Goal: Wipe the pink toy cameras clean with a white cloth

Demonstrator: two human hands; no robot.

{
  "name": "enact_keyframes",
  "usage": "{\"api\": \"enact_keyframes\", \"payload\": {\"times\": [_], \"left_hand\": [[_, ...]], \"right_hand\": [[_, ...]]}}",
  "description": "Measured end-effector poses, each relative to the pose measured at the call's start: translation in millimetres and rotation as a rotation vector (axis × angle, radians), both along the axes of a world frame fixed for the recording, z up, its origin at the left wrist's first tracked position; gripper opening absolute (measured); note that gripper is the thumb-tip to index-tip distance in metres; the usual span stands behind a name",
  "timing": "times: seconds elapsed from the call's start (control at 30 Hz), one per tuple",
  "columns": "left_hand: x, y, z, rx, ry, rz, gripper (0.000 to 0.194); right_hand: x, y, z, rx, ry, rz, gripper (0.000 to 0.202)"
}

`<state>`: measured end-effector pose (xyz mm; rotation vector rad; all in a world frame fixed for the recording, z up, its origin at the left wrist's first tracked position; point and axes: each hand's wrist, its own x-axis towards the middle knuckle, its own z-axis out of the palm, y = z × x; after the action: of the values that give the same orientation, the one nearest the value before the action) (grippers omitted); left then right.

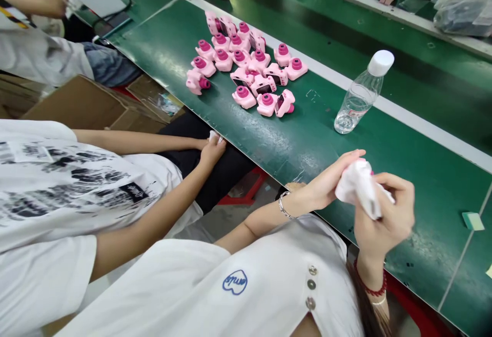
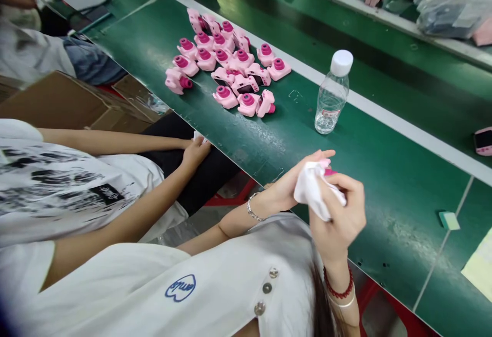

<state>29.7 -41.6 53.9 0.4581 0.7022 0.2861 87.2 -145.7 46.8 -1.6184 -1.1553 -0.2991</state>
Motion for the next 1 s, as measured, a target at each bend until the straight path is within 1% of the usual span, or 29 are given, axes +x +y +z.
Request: {"api": "enact_keyframes", "payload": {"times": [0.03, 0.07, 0.13, 0.17, 0.2, 0.3, 0.33, 0.37, 0.43, 0.53, 0.6, 0.63, 0.67, 0.7, 0.73, 0.8, 0.83, 0.87, 0.93, 1.0], "left_hand": [[0.7, 1.0, 1.7, -0.054, 0.0, -0.003, 0.029], [0.0, 2.7, 3.3, -0.099, -0.007, -0.005, 0.029], [-4.5, 7.6, 5.8, -0.166, -0.044, 0.001, 0.031], [-7.7, 10.5, 6.2, -0.193, -0.079, -0.006, 0.032], [-11.0, 13.3, 6.0, -0.221, -0.126, -0.031, 0.034], [-18.3, 20.0, 3.2, -0.289, -0.272, -0.151, 0.037], [-19.4, 21.2, 1.8, -0.298, -0.303, -0.181, 0.038], [-20.0, 21.9, 0.3, -0.3, -0.321, -0.197, 0.037], [-20.2, 22.5, -3.1, -0.295, -0.325, -0.207, 0.036], [-20.9, 24.0, -8.3, -0.276, -0.288, -0.204, 0.037], [-22.1, 26.7, -9.8, -0.286, -0.295, -0.22, 0.037], [-22.8, 28.3, -9.4, -0.304, -0.313, -0.25, 0.037], [-23.5, 29.8, -8.1, -0.328, -0.339, -0.286, 0.036], [-24.0, 31.1, -6.1, -0.355, -0.367, -0.321, 0.036], [-24.3, 32.1, -3.7, -0.38, -0.392, -0.354, 0.036], [-24.4, 32.9, 1.5, -0.412, -0.431, -0.398, 0.039], [-24.2, 32.7, 3.6, -0.417, -0.443, -0.403, 0.04], [-23.9, 32.3, 5.1, -0.418, -0.448, -0.403, 0.04], [-23.2, 31.2, 6.0, -0.415, -0.441, -0.398, 0.041], [-22.4, 30.7, 4.5, -0.411, -0.429, -0.386, 0.041]], "right_hand": [[1.1, -1.0, 1.5, -0.035, -0.112, 0.05, 0.018], [2.9, -3.3, 2.3, -0.07, -0.178, 0.102, 0.021], [8.5, -10.7, 1.2, -0.102, -0.198, 0.183, 0.022], [12.1, -14.9, -0.8, -0.098, -0.169, 0.186, 0.02], [15.9, -18.7, -3.5, -0.076, -0.118, 0.146, 0.017], [24.4, -22.1, -10.9, 0.051, 0.09, -0.092, 0.008], [25.3, -20.2, -11.5, 0.082, 0.125, -0.132, 0.008], [25.1, -17.2, -10.7, 0.086, 0.125, -0.129, 0.008], [22.3, -10.2, -5.7, 0.029, 0.034, -0.029, 0.007], [17.0, -6.0, 3.3, -0.06, -0.116, 0.13, 0.018], [16.8, -10.1, 5.0, -0.078, -0.076, 0.267, 0.023], [18.3, -13.4, 4.3, -0.078, 0.0, 0.335, 0.021], [21.0, -16.7, 3.0, -0.056, 0.111, 0.369, 0.018], [24.7, -19.4, 1.6, 0.005, 0.249, 0.352, 0.014], [29.0, -20.9, 0.4, 0.109, 0.4, 0.29, 0.011], [37.8, -20.5, -0.1, 0.349, 0.686, 0.108, 0.008], [41.1, -18.9, 0.6, 0.445, 0.793, 0.036, 0.009], [42.9, -17.0, 1.7, 0.507, 0.876, -0.009, 0.011], [40.5, -13.9, 3.2, 0.519, 0.967, -0.059, 0.013], [30.3, -13.3, 2.2, 0.477, 0.976, -0.125, 0.014]]}}
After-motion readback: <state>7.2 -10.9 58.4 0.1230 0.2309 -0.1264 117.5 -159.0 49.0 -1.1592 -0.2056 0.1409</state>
